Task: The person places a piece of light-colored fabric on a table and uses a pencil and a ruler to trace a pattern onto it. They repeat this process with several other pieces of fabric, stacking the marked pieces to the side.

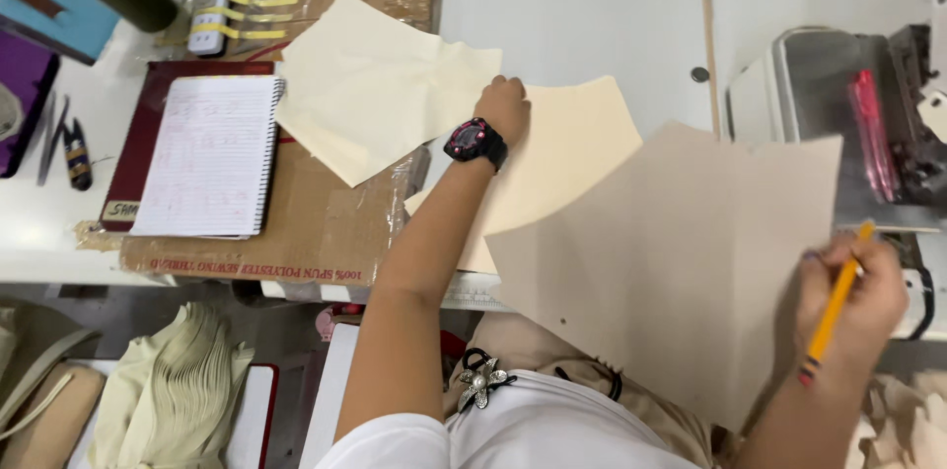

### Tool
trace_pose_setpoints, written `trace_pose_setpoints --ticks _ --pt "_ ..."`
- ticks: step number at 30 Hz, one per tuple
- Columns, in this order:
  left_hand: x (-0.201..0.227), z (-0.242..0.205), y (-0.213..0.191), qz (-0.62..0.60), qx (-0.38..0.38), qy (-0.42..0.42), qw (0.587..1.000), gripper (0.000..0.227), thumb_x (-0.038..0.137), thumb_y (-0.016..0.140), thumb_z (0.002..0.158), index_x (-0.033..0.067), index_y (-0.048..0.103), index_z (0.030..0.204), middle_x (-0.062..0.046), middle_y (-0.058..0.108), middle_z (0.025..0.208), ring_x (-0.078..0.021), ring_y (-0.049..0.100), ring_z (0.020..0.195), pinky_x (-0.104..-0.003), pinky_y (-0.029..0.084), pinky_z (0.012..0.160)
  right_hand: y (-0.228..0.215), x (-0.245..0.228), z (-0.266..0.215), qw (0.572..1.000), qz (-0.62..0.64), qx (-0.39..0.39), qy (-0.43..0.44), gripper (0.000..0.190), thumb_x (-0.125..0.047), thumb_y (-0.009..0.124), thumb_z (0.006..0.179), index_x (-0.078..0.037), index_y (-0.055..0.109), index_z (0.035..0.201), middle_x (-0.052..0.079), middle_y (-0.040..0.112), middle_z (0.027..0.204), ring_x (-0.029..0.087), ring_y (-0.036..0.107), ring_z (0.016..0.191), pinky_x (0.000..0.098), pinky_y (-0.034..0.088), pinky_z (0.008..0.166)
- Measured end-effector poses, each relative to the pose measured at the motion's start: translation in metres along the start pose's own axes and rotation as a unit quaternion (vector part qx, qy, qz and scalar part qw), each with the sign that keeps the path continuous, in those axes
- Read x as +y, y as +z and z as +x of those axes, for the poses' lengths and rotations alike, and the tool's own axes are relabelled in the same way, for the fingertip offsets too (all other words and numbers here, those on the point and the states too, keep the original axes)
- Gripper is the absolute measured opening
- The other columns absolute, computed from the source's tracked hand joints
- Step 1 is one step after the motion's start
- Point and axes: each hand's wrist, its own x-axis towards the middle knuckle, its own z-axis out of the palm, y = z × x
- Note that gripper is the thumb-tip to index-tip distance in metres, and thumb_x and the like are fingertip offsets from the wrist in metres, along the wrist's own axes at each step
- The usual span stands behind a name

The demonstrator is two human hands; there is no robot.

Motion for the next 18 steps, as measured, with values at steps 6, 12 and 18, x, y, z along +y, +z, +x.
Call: trace_pose_setpoints --ticks 6,12,18 --pt "0.001 0.000 0.013 0.240 0.188 0.174 0.936 0.019 0.010 0.056 0.083 0.0088 0.073 0.089 -0.012 0.058 0.103 -0.0374 0.055 0.095 -0.049 0.054 0.073 -0.072 0.005 -0.059 0.996 -0.023 0.066 0.064 0.024 0.015 0.065 0.112 -0.002 0.049 0.114 0.019 0.058 0.125 0.027 0.062 0.131 0.0346 0.049 0.128" --pt "0.015 -0.023 0.028 0.144 0.169 0.121 0.968 0.019 0.005 0.046 0.091 0.0083 0.049 0.109 -0.009 0.064 0.090 -0.0363 0.064 0.073 -0.049 0.049 0.056 -0.048 -0.124 -0.024 0.993 -0.092 0.064 0.037 0.026 0.015 0.060 0.116 -0.002 0.041 0.123 0.019 0.049 0.128 0.030 0.052 0.120 0.0385 0.044 0.113" --pt "0.020 -0.029 0.028 -0.021 -0.052 0.039 0.998 0.071 0.069 0.055 0.088 0.0117 0.042 0.128 -0.016 0.068 0.126 -0.0412 0.071 0.094 -0.053 0.051 0.070 -0.041 -0.120 -0.018 0.996 -0.019 0.050 0.072 0.025 0.009 0.061 0.114 -0.006 0.041 0.115 0.019 0.053 0.127 0.026 0.058 0.134 0.0306 0.045 0.128"
